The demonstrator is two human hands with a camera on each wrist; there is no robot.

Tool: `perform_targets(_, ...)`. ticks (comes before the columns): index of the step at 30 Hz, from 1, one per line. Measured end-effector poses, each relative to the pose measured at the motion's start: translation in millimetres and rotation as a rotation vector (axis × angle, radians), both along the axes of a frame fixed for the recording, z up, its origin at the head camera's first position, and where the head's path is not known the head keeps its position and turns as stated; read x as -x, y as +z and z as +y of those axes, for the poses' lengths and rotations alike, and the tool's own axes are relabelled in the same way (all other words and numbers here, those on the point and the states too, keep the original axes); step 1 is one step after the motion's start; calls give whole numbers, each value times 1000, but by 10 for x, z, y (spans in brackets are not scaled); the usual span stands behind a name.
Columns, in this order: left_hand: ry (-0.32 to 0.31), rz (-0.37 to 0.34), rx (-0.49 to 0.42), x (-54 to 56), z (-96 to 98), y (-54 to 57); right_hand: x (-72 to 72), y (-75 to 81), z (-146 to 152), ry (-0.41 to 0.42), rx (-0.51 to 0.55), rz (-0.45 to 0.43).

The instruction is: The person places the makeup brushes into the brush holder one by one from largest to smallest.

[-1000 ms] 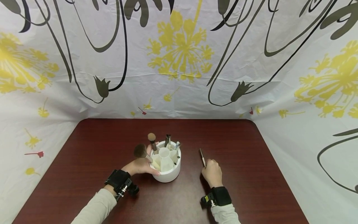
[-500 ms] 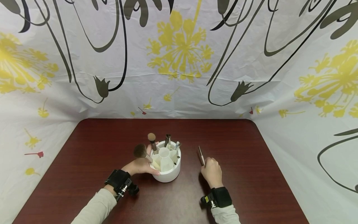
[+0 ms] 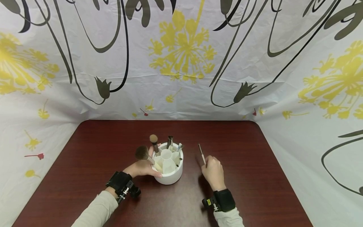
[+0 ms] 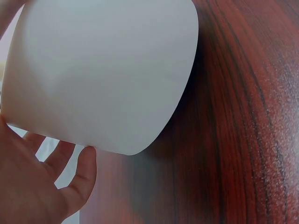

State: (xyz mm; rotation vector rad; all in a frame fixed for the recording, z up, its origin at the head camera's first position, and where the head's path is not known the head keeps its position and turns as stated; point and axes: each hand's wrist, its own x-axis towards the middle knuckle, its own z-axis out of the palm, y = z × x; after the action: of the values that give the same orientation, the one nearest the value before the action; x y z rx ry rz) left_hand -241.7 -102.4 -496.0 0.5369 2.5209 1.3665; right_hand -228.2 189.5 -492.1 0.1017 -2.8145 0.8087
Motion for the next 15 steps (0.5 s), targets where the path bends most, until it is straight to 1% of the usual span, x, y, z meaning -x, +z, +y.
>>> perform_targets(4,-3,18,-10,3,6,1,-17,59,-26,13,18,56)
perform_targets(8,-13,36,-31,11,-1,-12,-55,144,-55,43,37,99)
perform_targets(11,-11,29,-37,10,-8,-13,-91,223,-81,77,50,132)
perform_targets(15,-7,15,-29,1,-8,-5,-125,324,-119,94,62,170)
